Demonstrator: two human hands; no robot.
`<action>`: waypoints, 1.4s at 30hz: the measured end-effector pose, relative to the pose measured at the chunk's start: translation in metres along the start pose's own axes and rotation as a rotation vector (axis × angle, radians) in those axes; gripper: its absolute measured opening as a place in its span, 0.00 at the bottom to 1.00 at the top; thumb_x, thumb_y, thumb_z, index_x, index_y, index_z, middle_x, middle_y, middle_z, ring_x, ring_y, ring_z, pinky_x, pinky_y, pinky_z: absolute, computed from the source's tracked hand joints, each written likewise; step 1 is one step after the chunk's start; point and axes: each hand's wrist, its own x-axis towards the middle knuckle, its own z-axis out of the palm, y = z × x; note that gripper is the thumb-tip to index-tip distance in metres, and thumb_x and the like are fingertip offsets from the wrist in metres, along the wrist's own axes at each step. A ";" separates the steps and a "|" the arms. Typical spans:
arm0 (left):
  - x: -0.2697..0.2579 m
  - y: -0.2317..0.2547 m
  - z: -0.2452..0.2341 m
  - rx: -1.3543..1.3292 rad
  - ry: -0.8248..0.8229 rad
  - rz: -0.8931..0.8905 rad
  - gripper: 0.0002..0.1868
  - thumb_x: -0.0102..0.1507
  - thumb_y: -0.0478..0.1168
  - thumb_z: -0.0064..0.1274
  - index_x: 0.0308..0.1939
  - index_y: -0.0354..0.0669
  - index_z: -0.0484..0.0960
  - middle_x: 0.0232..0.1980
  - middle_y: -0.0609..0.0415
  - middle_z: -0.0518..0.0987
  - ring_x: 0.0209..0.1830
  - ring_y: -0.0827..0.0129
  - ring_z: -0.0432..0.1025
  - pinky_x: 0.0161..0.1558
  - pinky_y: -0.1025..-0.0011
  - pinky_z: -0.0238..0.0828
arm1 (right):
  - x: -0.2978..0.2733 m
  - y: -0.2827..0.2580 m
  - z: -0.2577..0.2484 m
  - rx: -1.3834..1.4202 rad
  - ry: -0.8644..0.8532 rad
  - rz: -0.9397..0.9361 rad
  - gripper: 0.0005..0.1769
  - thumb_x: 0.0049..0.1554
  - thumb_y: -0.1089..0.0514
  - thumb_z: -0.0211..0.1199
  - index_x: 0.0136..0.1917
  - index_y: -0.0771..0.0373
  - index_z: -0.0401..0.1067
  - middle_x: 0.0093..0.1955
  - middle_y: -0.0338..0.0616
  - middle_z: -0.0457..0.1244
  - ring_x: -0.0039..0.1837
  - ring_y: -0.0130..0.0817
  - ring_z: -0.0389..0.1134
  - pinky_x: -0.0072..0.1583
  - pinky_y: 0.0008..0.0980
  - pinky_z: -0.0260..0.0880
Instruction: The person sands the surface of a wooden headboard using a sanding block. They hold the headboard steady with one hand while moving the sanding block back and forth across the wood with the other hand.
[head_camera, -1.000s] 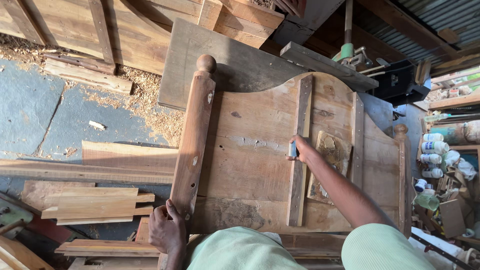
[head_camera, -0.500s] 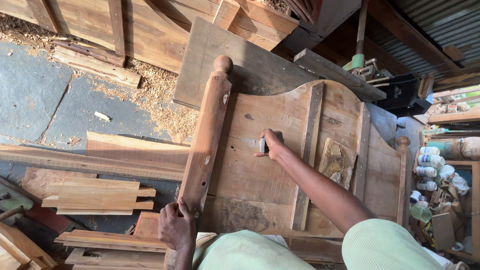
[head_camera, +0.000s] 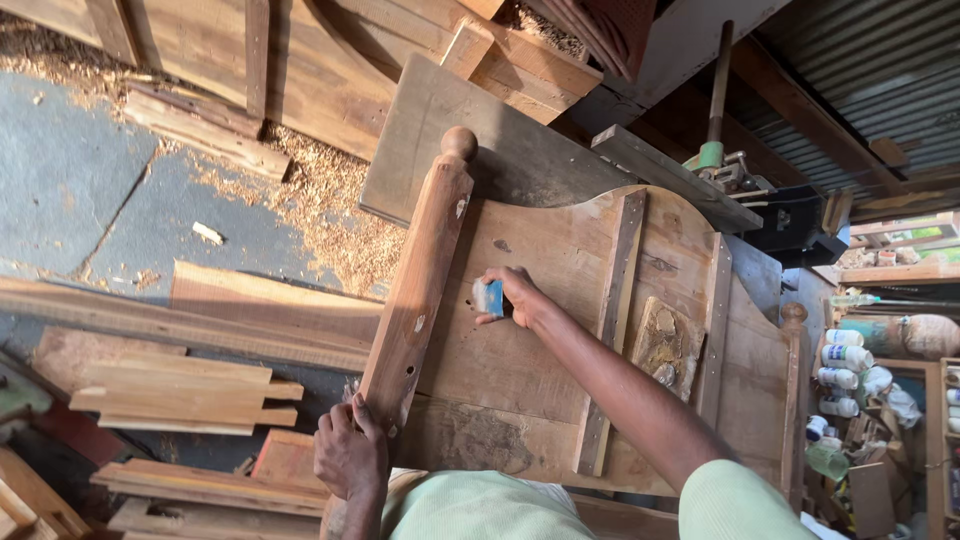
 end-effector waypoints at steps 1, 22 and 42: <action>0.002 0.001 -0.002 -0.014 -0.014 0.001 0.22 0.72 0.60 0.40 0.43 0.51 0.82 0.43 0.55 0.78 0.46 0.58 0.75 0.41 0.57 0.71 | -0.008 -0.002 -0.006 0.031 -0.088 -0.051 0.18 0.51 0.55 0.63 0.52 0.68 0.72 0.48 0.52 0.66 0.50 0.50 0.72 0.43 0.56 0.82; 0.004 -0.007 0.019 0.112 0.044 0.032 0.29 0.79 0.61 0.36 0.45 0.45 0.85 0.45 0.51 0.81 0.45 0.54 0.77 0.41 0.54 0.71 | -0.057 0.117 -0.253 -0.570 0.216 -0.456 0.32 0.51 0.59 0.64 0.70 0.54 0.71 0.69 0.47 0.65 0.62 0.43 0.71 0.64 0.42 0.76; 0.027 -0.052 0.070 -0.223 0.168 0.189 0.37 0.83 0.56 0.31 0.36 0.29 0.81 0.34 0.36 0.80 0.35 0.46 0.75 0.41 0.55 0.74 | -0.016 0.168 -0.174 -1.181 0.744 -0.922 0.38 0.52 0.60 0.65 0.73 0.73 0.60 0.76 0.59 0.54 0.78 0.56 0.52 0.75 0.54 0.57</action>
